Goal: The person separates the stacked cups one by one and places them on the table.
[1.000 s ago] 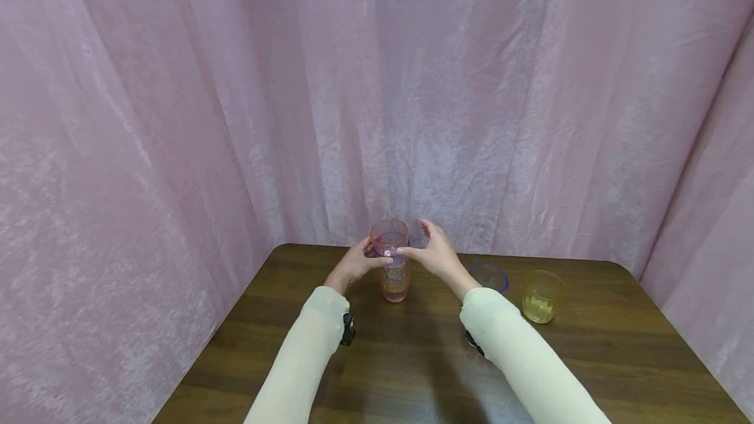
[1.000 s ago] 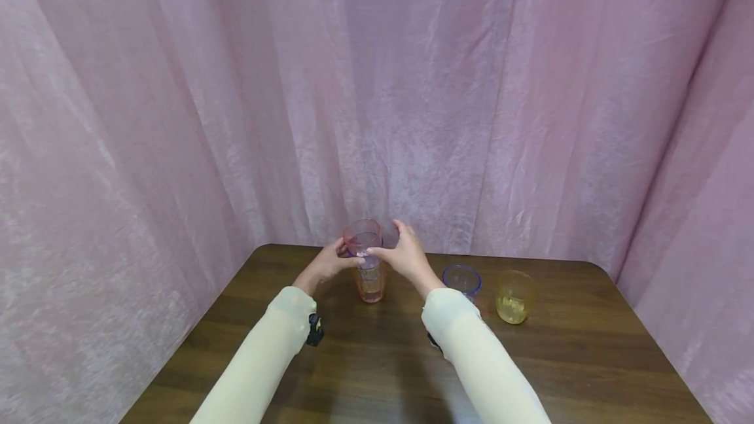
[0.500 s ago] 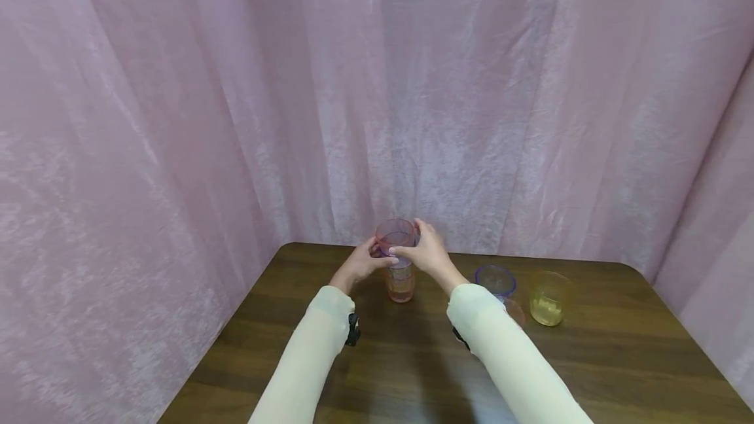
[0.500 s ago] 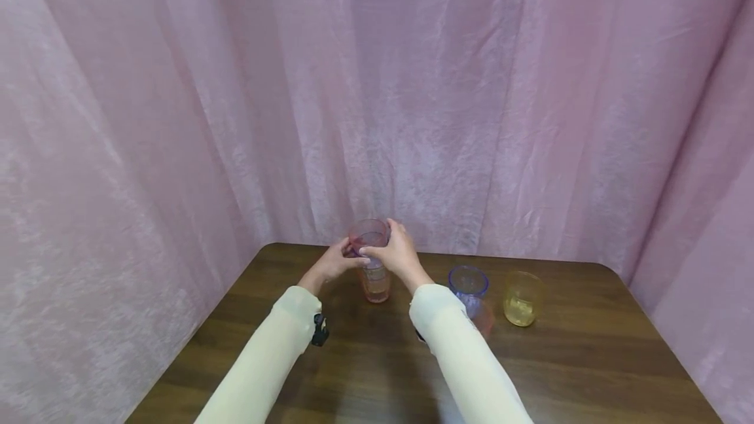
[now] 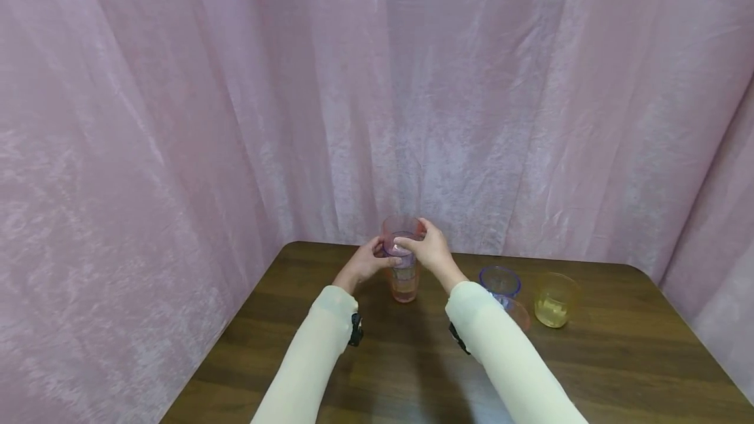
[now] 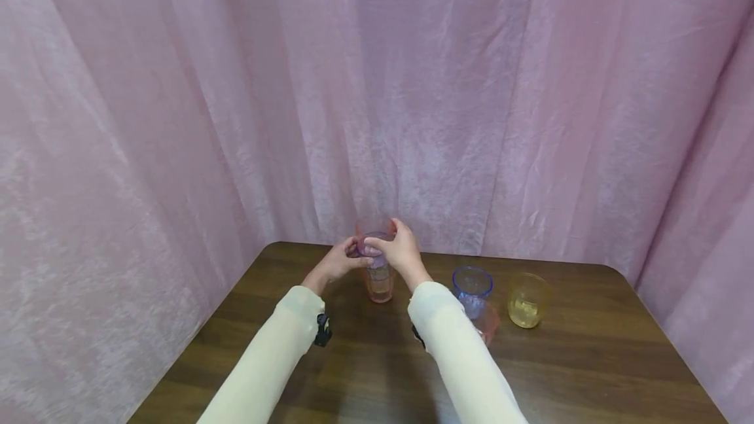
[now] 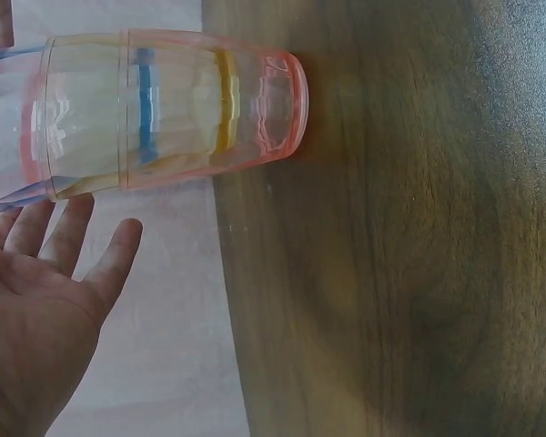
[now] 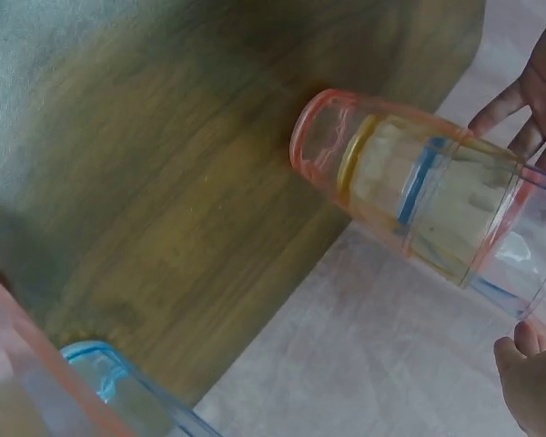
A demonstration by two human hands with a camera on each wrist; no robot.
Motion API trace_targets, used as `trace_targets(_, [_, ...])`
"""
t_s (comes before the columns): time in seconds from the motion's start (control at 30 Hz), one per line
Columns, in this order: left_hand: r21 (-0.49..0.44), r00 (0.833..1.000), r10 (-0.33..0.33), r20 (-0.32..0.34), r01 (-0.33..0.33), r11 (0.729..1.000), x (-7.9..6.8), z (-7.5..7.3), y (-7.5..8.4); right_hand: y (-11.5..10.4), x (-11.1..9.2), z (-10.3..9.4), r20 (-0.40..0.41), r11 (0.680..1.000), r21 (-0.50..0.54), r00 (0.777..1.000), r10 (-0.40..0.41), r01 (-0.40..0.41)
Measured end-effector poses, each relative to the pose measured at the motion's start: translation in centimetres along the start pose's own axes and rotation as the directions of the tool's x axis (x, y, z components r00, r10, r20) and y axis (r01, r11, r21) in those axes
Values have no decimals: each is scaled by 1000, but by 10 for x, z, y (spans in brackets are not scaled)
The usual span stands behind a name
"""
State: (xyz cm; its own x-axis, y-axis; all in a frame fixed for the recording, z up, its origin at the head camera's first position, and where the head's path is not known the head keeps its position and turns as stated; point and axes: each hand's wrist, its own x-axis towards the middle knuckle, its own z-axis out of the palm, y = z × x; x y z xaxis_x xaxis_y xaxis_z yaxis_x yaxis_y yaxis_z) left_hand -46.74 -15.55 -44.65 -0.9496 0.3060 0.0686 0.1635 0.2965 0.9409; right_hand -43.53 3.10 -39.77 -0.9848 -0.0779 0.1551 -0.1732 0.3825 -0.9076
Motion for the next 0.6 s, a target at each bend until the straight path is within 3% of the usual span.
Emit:
trace_targets(0.23, [31,1000,-11,-2,11,999,-1,2,3,-7,-5,-8,-11,997,72,1000,-8,8])
trace_targets(0.6, [-13,1000,-17,-16,17,1000,-2,0,-3,-26,-15,-27,-26,985,142,995,-96,98])
